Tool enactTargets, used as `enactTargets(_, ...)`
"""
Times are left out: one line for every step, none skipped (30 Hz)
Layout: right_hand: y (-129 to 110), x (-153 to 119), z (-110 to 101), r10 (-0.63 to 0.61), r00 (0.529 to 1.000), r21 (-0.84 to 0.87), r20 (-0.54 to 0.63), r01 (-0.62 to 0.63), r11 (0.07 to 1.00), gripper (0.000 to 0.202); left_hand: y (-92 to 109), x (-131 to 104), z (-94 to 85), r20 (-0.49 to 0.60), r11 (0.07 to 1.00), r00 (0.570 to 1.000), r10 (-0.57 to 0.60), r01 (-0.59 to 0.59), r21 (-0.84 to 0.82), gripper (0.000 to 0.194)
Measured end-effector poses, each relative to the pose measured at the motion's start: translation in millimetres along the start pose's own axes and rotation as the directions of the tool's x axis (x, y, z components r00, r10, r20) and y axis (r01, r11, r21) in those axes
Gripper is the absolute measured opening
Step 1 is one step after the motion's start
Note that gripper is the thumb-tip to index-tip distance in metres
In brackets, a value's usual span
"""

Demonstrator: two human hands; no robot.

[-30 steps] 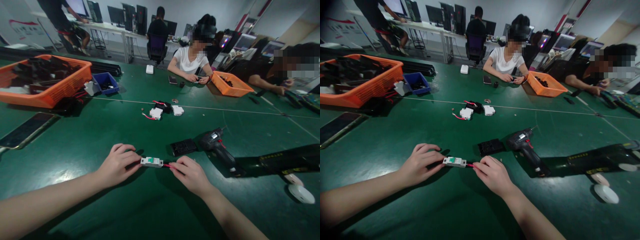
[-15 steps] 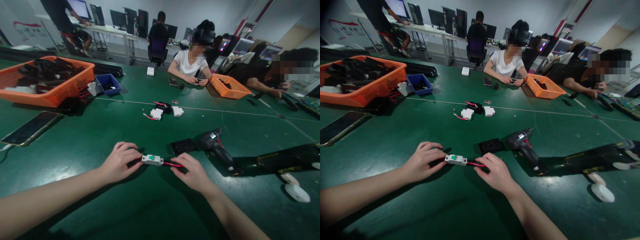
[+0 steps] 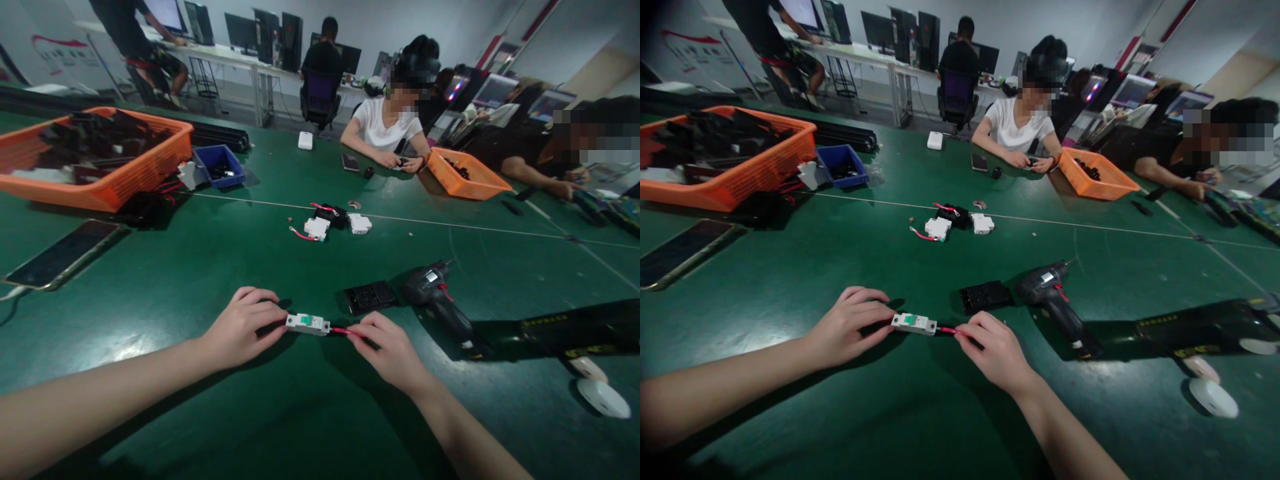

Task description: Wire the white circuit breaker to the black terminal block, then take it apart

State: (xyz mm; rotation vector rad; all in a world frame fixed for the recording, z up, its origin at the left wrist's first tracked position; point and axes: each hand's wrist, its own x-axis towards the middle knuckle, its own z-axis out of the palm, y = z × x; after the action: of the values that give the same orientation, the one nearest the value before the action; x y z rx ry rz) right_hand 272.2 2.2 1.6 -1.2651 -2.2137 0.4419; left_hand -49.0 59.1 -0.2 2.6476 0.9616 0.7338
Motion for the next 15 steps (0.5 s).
enactTargets(-0.3,0.2,0.8,0.004,1.000,0.006,-0.001,-0.004,1.000,0.015,0.3,0.4,-0.2,0.001,1.000,1.000,-0.004,0.004,-0.006,0.016)
enactTargets(-0.4,0.3,1.8,0.007,1.000,0.012,-0.001,-0.007,1.000,0.015,0.7,0.8,-0.4,0.004,1.000,1.000,-0.008,0.008,-0.012,0.017)
enactTargets(-0.4,0.2,3.0,0.008,1.000,0.019,0.001,-0.008,1.000,0.015,0.9,1.2,-0.6,0.007,1.000,1.000,-0.011,0.011,-0.019,0.017)
enactTargets(-0.2,0.1,4.1,0.007,1.000,0.026,0.002,-0.007,1.000,0.015,1.1,1.5,-0.8,0.012,1.000,1.000,-0.016,0.017,-0.026,0.017)
enactTargets(0.1,0.0,5.0,0.005,1.000,0.033,0.001,-0.005,0.999,0.015,1.1,1.9,-1.0,0.019,0.999,1.000,-0.021,0.021,-0.036,0.017)
enactTargets(0.6,-0.1,5.6,-0.002,1.000,0.037,-0.001,0.002,0.999,0.015,1.0,2.1,-1.2,0.029,0.999,0.999,-0.025,0.026,-0.048,0.018)
enactTargets(1.2,-0.1,5.7,-0.016,1.000,0.038,-0.004,0.016,0.999,0.015,0.6,2.3,-1.4,0.040,0.998,0.999,-0.026,0.028,-0.061,0.019)
enactTargets(1.6,0.1,5.4,-0.038,0.999,0.034,-0.011,0.038,0.999,0.015,0.1,2.5,-1.5,0.049,0.997,0.999,-0.023,0.027,-0.074,0.020)
enactTargets(1.9,0.5,4.7,-0.064,0.998,0.024,-0.017,0.064,0.998,0.015,-0.5,2.7,-1.5,0.057,0.996,0.998,-0.018,0.023,-0.086,0.020)
enactTargets(1.9,1.0,3.8,-0.092,0.996,0.006,-0.020,0.092,0.996,0.016,-1.2,2.8,-1.4,0.063,0.995,0.998,-0.012,0.018,-0.096,0.021)
enactTargets(1.6,1.6,2.7,-0.121,0.992,-0.014,-0.023,0.121,0.993,0.016,-1.7,2.9,-1.3,0.065,0.995,0.998,-0.007,0.014,-0.102,0.021)
enactTargets(1.1,2.2,1.7,-0.148,0.989,-0.034,-0.025,0.147,0.989,0.017,-2.2,3.1,-1.0,0.067,0.994,0.998,-0.005,0.012,-0.106,0.021)
enactTargets(0.4,2.8,0.9,-0.168,0.985,-0.053,-0.028,0.167,0.985,0.017,-2.5,3.2,-0.7,0.067,0.994,0.998,-0.004,0.011,-0.107,0.021)
enactTargets(-0.5,3.2,0.5,-0.180,0.983,-0.069,-0.029,0.178,0.982,0.016,-2.7,3.4,-0.4,0.067,0.994,0.998,-0.006,0.013,-0.108,0.021)
enactTargets(-1.5,3.5,0.5,-0.181,0.983,-0.079,-0.030,0.178,0.981,0.015,-2.8,3.7,-0.1,0.065,0.994,0.998,-0.006,0.013,-0.108,0.020)
